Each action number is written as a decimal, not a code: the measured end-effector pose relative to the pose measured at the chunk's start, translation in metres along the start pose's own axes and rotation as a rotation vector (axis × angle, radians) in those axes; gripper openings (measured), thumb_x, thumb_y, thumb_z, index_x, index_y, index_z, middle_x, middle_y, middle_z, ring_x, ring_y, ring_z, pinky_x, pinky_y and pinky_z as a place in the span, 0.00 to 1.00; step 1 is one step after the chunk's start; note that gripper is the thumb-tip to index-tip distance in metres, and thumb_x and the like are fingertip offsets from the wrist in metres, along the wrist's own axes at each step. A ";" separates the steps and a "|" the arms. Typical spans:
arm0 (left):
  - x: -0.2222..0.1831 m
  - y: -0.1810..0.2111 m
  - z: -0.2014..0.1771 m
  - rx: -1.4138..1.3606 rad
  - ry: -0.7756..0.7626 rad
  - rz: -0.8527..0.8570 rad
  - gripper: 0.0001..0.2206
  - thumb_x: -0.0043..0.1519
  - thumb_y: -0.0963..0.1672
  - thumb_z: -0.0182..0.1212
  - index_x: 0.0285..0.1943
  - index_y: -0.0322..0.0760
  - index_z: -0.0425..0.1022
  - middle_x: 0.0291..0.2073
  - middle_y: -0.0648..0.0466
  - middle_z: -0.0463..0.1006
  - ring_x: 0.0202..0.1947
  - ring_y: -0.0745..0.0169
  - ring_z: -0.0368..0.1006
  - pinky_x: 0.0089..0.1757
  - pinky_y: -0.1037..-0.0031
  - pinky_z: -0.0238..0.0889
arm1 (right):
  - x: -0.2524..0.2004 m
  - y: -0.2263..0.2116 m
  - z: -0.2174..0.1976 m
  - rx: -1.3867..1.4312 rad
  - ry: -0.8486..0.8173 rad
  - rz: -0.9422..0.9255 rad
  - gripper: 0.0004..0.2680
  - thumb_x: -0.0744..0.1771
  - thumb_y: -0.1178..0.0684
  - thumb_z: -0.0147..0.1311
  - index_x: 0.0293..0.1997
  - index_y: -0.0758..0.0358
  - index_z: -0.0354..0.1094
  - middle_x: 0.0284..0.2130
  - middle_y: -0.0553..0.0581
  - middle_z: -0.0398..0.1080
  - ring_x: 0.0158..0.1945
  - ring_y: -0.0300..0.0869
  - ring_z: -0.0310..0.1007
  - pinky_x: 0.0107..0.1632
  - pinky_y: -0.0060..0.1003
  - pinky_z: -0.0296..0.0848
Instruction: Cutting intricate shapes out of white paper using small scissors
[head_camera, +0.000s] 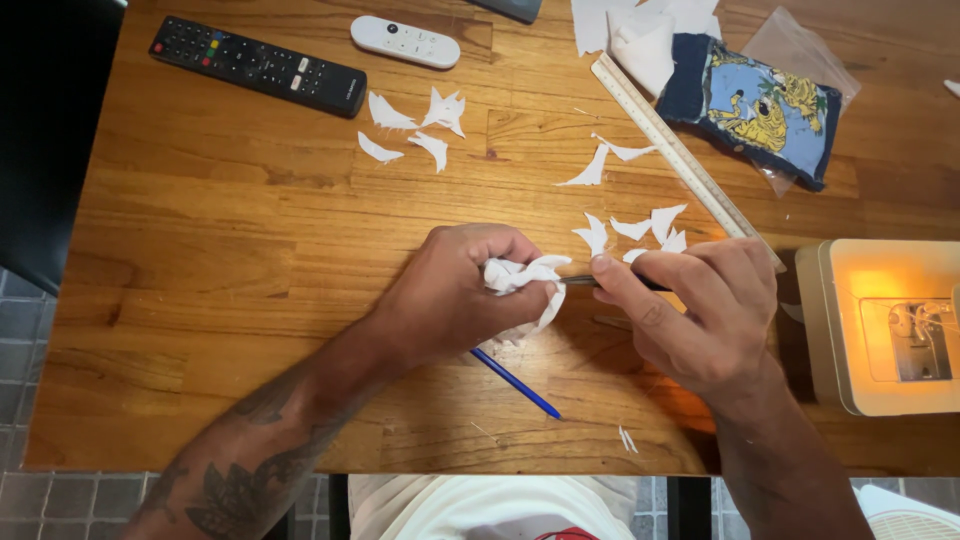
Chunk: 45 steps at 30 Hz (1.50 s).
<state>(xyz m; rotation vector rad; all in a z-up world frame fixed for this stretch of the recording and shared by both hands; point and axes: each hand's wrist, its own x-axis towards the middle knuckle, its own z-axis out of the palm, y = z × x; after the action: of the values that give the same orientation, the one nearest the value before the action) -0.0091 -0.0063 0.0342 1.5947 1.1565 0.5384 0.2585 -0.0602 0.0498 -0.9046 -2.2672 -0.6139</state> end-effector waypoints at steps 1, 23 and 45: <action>0.000 -0.001 0.000 0.001 0.001 0.000 0.07 0.62 0.49 0.77 0.34 0.52 0.85 0.22 0.68 0.75 0.25 0.74 0.63 0.30 0.72 0.59 | 0.001 0.000 0.000 0.001 0.001 -0.001 0.05 0.76 0.54 0.69 0.60 0.50 0.85 0.42 0.48 0.79 0.39 0.50 0.69 0.47 0.48 0.63; 0.005 -0.022 0.006 0.158 0.101 0.286 0.05 0.59 0.50 0.73 0.37 0.51 0.86 0.29 0.65 0.86 0.31 0.66 0.77 0.37 0.68 0.68 | 0.008 0.000 -0.006 -0.048 -0.063 -0.086 0.06 0.77 0.54 0.64 0.60 0.51 0.86 0.43 0.49 0.79 0.37 0.48 0.70 0.45 0.47 0.63; 0.001 -0.017 0.003 -0.160 -0.063 0.200 0.04 0.66 0.47 0.77 0.43 0.47 0.87 0.32 0.66 0.82 0.29 0.77 0.70 0.32 0.76 0.62 | -0.005 -0.021 0.019 0.855 -0.159 0.705 0.07 0.70 0.53 0.73 0.51 0.59 0.80 0.38 0.48 0.79 0.31 0.30 0.63 0.37 0.26 0.62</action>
<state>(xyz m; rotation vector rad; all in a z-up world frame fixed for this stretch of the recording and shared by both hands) -0.0130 -0.0075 0.0174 1.5853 0.8893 0.6892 0.2390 -0.0643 0.0289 -1.1801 -1.8346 0.7029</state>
